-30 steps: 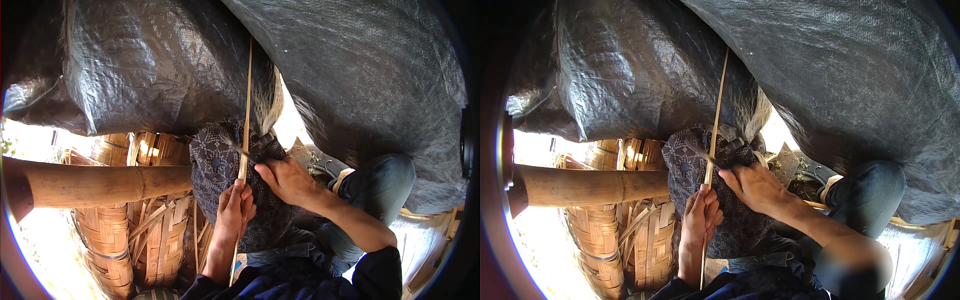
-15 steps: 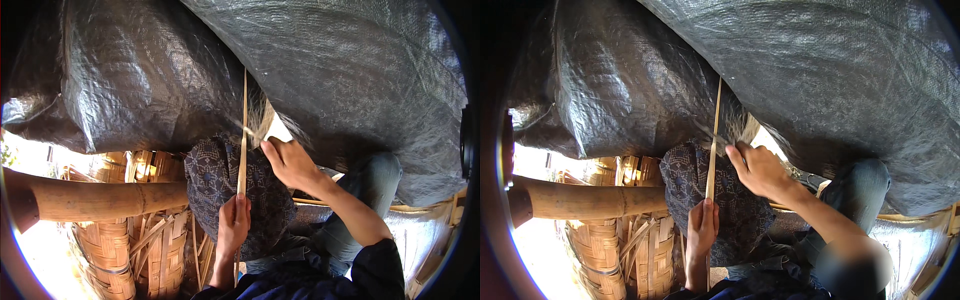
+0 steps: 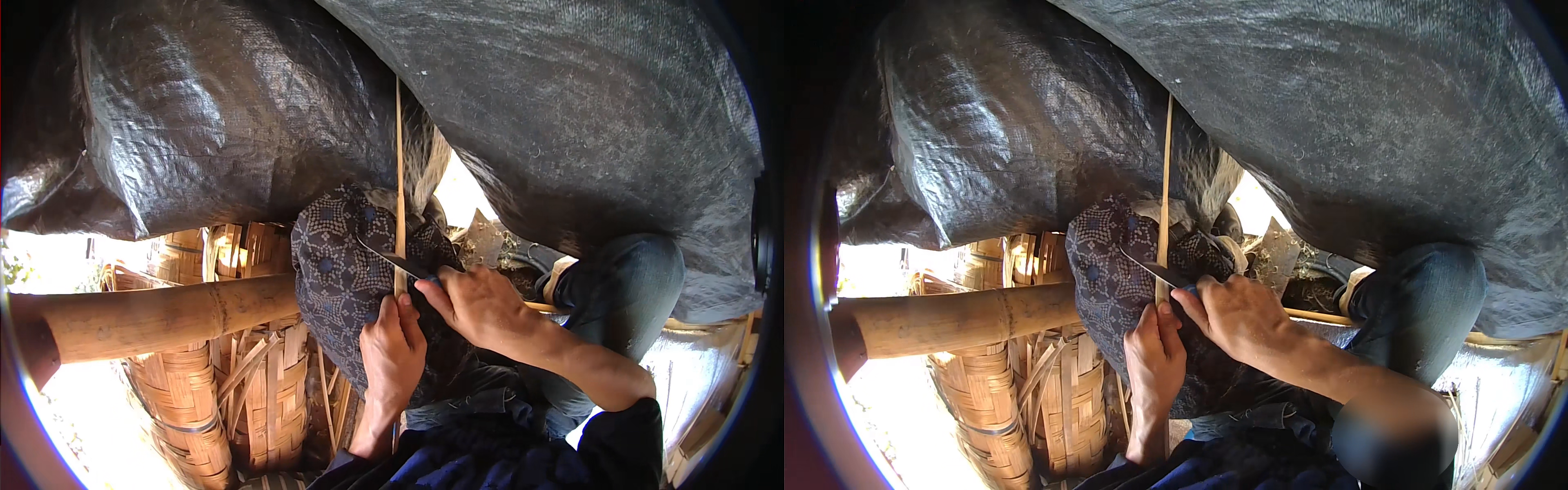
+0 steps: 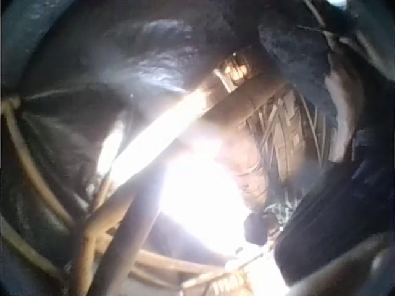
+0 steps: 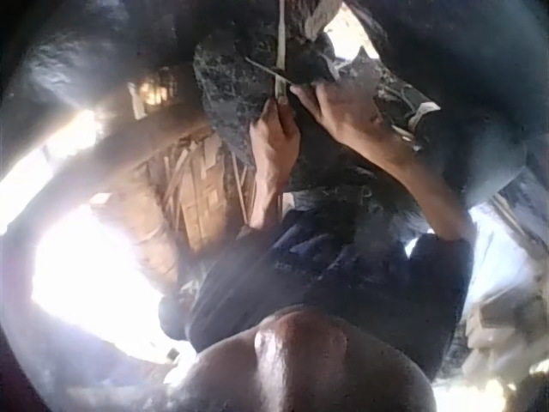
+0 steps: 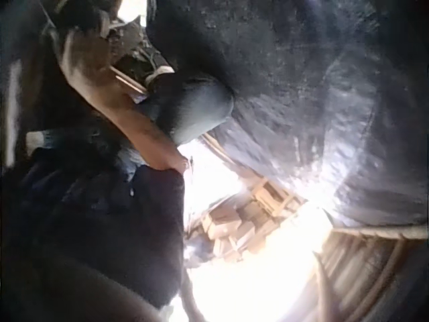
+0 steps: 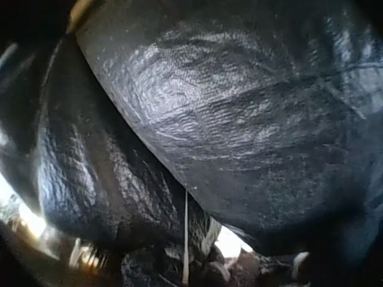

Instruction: The person scrapes and shaves a bamboo strip with a knife while holding and turning the strip over a cushion on their lap.

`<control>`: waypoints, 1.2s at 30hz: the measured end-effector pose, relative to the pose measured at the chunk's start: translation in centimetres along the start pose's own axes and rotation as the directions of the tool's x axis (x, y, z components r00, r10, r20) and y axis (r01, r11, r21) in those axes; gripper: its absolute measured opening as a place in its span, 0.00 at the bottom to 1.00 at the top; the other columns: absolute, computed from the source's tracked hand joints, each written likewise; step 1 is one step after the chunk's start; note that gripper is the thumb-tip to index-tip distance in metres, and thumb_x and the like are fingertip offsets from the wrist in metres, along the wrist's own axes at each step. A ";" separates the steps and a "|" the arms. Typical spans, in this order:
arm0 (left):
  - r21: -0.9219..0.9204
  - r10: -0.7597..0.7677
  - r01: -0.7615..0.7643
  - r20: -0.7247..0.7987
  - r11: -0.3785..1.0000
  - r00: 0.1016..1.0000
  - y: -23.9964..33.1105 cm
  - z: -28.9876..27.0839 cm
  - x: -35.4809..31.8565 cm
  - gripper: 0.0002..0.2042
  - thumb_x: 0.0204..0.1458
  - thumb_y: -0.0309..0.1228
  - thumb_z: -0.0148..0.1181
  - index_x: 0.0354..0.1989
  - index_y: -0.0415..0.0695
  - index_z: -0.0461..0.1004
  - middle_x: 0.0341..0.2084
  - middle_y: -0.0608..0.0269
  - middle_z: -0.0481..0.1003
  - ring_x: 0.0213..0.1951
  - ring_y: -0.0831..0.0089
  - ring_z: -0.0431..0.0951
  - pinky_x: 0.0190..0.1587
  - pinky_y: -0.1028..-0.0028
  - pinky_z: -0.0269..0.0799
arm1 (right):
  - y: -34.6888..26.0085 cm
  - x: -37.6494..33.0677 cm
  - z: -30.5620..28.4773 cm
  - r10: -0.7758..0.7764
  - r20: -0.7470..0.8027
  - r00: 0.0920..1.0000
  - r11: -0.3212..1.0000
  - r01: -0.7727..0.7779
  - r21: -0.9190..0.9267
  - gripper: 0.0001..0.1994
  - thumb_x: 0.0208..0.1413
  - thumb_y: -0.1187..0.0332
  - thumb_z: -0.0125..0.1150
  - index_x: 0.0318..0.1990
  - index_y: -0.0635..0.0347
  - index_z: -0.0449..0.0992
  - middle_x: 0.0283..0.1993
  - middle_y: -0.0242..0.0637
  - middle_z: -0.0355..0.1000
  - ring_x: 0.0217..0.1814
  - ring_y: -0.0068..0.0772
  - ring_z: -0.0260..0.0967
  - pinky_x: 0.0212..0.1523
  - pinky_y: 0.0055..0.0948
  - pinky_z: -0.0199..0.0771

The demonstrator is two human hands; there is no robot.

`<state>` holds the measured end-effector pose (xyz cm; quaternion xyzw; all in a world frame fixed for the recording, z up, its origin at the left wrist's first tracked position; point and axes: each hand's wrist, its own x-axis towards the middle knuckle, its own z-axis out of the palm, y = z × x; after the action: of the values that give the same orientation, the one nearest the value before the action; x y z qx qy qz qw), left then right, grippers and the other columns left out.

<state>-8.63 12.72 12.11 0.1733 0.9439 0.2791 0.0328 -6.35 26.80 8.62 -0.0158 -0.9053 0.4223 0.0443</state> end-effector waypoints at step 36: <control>0.071 -0.039 0.037 0.035 0.997 0.999 0.3 -0.4 -1.4 0.16 0.61 0.30 0.44 0.22 0.34 0.68 0.16 0.47 0.72 0.20 0.52 0.75 0.23 0.63 0.67 | 1.9 6.3 1.7 -0.063 -0.107 0.992 0.988 0.046 -0.150 0.26 0.65 0.51 0.40 0.23 0.63 0.72 0.10 0.36 0.62 0.09 0.32 0.60 0.11 0.30 0.65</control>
<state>-7.31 12.25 12.59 0.1613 0.9555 0.2420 0.0491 -12.82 27.17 6.52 -0.0178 -0.9301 0.3515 0.1050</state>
